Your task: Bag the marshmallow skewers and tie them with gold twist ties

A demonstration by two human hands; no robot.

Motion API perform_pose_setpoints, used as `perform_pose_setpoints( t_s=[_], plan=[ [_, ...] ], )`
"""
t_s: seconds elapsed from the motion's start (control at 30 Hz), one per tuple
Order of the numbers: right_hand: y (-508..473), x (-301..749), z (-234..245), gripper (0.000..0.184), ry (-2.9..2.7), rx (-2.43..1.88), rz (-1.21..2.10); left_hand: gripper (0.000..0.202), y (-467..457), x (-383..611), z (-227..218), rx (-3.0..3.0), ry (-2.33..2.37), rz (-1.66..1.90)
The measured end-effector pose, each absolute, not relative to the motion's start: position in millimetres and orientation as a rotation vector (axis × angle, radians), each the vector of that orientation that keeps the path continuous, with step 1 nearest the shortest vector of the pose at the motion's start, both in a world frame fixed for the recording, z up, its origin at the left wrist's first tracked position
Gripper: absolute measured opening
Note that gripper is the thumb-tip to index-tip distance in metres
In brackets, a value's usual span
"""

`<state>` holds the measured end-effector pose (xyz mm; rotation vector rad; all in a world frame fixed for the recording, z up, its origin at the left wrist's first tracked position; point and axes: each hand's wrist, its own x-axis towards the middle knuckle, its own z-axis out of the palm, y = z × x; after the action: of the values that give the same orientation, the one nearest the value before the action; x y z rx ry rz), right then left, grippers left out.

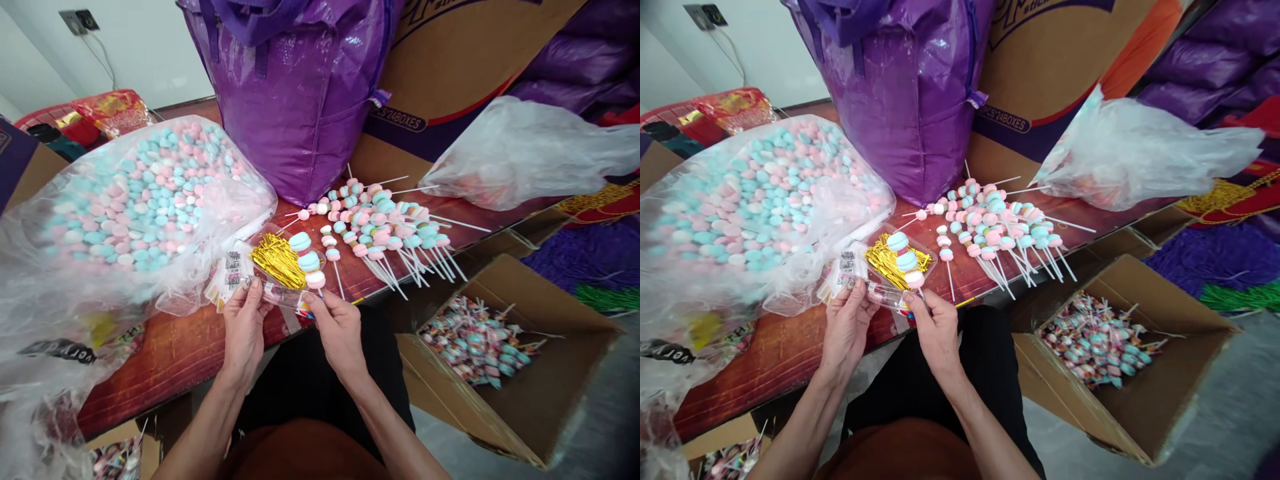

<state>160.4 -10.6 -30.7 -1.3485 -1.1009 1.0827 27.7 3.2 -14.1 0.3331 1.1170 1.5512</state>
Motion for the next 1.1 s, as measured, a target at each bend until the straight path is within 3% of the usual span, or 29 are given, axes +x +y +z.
perform_pose_setpoints(
  t_s=[0.77,0.97,1.1],
  plan=[
    [-54,202,-32,0.021,-1.741,-1.336,0.335,0.042,31,14,-17,0.240,1.138,1.715],
    [-53,203,-31,0.018,-1.728,-1.329,0.437,0.039,32,16,-24,0.310,1.180,1.770],
    [-50,204,-31,0.021,-1.673,-1.298,0.680,0.036,33,13,-27,0.485,1.189,1.858]
  ],
)
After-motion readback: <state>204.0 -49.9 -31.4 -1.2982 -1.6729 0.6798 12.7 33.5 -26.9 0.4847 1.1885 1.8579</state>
